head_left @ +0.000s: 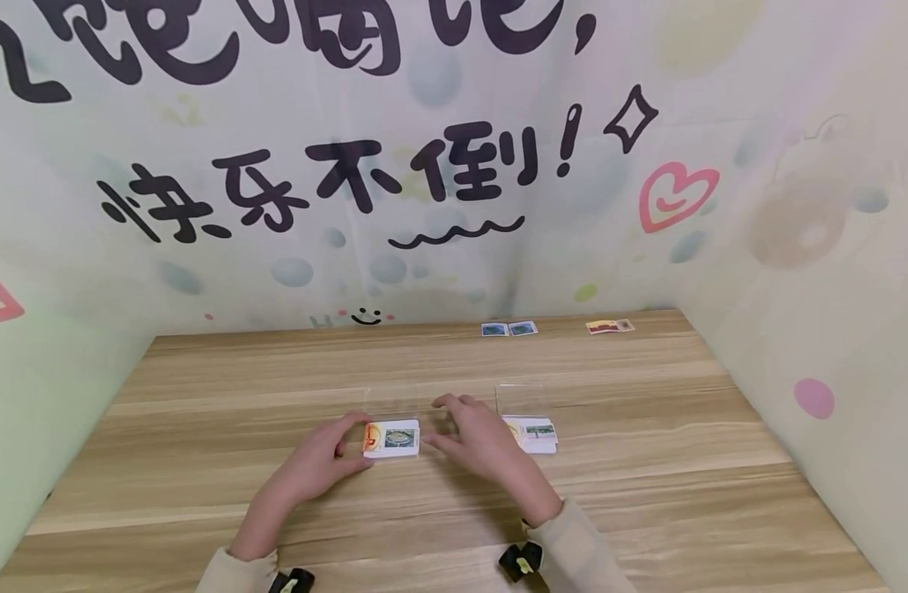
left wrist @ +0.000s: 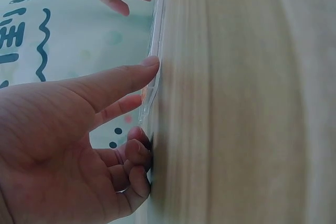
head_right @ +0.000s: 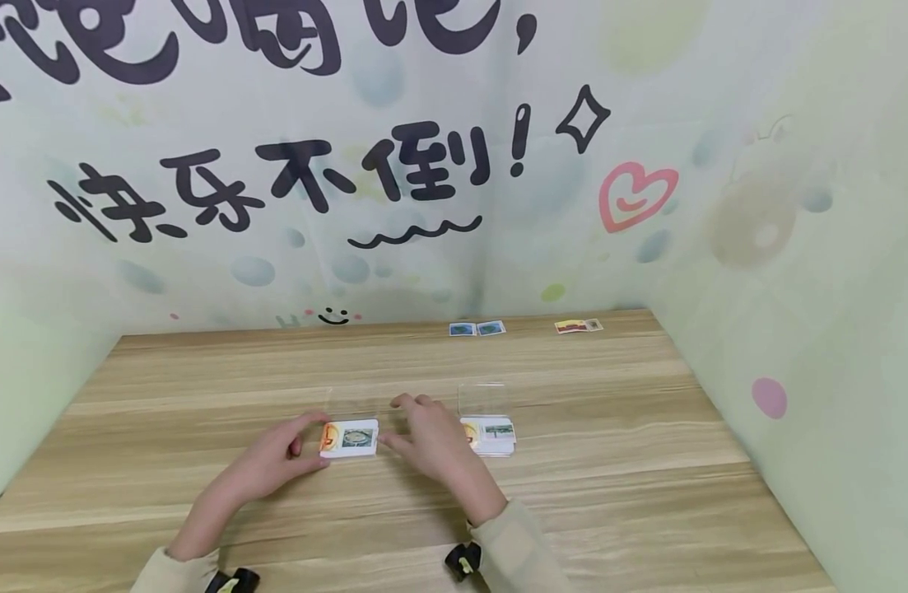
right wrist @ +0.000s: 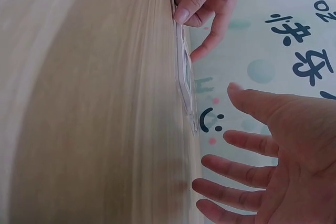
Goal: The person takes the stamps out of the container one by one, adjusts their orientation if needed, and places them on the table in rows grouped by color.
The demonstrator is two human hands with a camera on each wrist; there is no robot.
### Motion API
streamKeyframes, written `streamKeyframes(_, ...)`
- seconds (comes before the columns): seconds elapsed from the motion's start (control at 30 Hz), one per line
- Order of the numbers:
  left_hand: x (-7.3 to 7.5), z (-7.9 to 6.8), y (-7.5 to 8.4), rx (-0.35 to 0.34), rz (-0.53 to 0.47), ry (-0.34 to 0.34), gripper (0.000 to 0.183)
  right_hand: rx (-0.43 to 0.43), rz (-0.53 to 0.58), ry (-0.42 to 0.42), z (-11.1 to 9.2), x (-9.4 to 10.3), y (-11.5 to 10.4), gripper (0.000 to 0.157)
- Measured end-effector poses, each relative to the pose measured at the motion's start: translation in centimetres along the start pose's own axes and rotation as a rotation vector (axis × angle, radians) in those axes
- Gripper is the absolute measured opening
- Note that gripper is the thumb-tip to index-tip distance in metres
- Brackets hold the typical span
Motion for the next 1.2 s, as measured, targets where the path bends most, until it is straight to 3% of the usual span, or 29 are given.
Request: streamKeyframes(1.2,-0.1,0.1,-0.1,0.026,-0.044,-0.018,0.056,-0.005,0.025,-0.064,1.1,-1.4,-0.7,0.027)
Point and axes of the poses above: each hand's wrist, its own z-axis towards the middle knuckle, its own x-axis out of the back of the hand, y = z × x, the point moved 8 cm from there along z, towards the middle knuckle, and after that the axes turned 4 degrees about z, right-handed, at the moved point
